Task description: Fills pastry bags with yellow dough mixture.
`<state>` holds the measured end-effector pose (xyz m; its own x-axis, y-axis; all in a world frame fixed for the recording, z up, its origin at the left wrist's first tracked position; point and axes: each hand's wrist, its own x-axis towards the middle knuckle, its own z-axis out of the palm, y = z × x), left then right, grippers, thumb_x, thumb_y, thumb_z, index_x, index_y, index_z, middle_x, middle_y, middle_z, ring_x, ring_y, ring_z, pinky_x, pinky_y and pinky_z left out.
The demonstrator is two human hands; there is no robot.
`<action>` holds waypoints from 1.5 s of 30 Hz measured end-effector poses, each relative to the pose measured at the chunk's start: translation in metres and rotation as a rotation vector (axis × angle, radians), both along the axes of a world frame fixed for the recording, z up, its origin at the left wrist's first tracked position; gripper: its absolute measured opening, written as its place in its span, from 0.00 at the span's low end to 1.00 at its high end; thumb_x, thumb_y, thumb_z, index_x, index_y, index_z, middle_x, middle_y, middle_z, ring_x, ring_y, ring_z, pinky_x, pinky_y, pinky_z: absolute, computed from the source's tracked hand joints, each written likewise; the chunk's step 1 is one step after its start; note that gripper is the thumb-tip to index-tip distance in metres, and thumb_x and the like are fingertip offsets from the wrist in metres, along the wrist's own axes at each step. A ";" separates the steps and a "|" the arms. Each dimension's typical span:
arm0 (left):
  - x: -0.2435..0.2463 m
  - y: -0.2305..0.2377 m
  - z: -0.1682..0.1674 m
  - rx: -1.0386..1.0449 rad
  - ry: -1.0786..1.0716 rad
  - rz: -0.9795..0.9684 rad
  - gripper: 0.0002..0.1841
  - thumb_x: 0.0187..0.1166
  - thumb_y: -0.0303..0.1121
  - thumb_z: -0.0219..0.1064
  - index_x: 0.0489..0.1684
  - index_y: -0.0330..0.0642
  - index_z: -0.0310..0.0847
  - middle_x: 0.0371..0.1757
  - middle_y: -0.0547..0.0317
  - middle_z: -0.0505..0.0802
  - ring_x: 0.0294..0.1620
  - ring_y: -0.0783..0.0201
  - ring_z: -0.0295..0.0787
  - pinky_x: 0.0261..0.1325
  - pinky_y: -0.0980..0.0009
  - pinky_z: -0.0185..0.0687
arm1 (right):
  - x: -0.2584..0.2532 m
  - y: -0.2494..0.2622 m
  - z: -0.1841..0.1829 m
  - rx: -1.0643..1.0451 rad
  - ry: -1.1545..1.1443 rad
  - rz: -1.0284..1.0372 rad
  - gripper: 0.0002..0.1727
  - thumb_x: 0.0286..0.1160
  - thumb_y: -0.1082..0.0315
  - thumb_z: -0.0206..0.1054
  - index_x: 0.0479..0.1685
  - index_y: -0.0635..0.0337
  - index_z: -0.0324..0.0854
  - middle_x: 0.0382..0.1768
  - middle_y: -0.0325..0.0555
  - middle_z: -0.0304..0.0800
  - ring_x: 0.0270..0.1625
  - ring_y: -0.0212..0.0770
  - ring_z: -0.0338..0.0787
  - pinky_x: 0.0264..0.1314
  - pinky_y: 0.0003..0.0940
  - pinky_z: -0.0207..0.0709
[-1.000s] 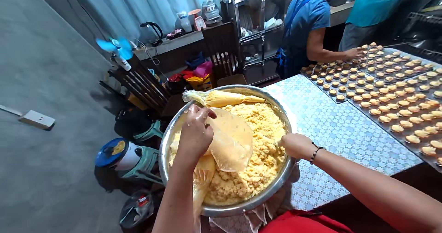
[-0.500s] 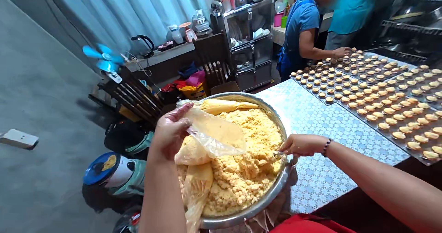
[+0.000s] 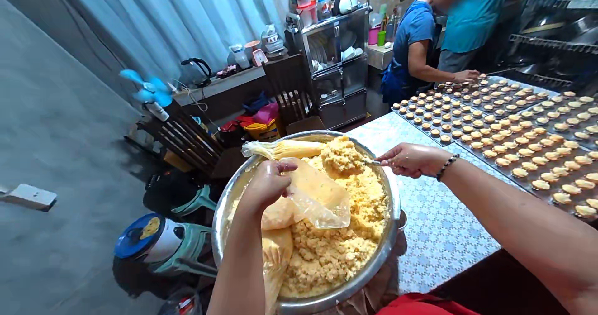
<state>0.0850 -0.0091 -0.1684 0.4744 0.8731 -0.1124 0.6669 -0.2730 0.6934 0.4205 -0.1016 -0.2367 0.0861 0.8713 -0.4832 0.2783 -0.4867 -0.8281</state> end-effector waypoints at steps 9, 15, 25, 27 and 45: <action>0.000 0.038 -0.013 -0.325 -0.328 -0.023 0.28 0.76 0.12 0.56 0.79 0.36 0.69 0.56 0.44 0.87 0.30 0.64 0.85 0.34 0.67 0.86 | -0.025 -0.005 0.067 0.209 0.118 0.048 0.19 0.92 0.66 0.55 0.76 0.54 0.79 0.15 0.32 0.65 0.09 0.23 0.57 0.09 0.18 0.49; -0.018 0.045 -0.012 -0.410 -0.474 -0.048 0.26 0.80 0.18 0.52 0.79 0.38 0.68 0.51 0.51 0.91 0.39 0.64 0.91 0.41 0.65 0.90 | -0.096 -0.014 0.029 0.367 -0.404 0.193 0.19 0.89 0.62 0.59 0.73 0.47 0.85 0.42 0.42 0.93 0.37 0.35 0.86 0.44 0.39 0.79; -0.038 -0.009 -0.001 -0.263 -0.476 -0.016 0.34 0.69 0.12 0.54 0.82 0.36 0.68 0.60 0.52 0.90 0.23 0.72 0.83 0.27 0.75 0.85 | -0.139 -0.016 -0.012 0.622 -0.742 0.399 0.25 0.87 0.68 0.53 0.77 0.35 0.81 0.48 0.59 0.93 0.51 0.63 0.91 0.52 0.64 0.79; -0.046 -0.014 0.004 -0.223 -0.493 0.032 0.34 0.69 0.12 0.54 0.82 0.36 0.69 0.64 0.52 0.89 0.22 0.72 0.83 0.27 0.75 0.85 | -0.131 -0.010 -0.018 0.622 -0.534 0.328 0.23 0.89 0.65 0.53 0.78 0.39 0.81 0.55 0.52 0.95 0.59 0.55 0.92 0.64 0.60 0.79; -0.068 -0.005 -0.004 -0.258 -0.589 0.155 0.31 0.75 0.12 0.50 0.81 0.34 0.69 0.63 0.52 0.89 0.26 0.71 0.85 0.30 0.74 0.86 | -0.087 0.038 -0.068 0.417 -0.438 0.024 0.35 0.89 0.41 0.52 0.83 0.58 0.74 0.78 0.63 0.77 0.82 0.62 0.73 0.84 0.64 0.60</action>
<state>0.0174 -0.0136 -0.1728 0.3913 0.9161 -0.0874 0.1746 0.0194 0.9845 0.3339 -0.0641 -0.3048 0.1776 0.9838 -0.0244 0.6436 -0.1349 -0.7534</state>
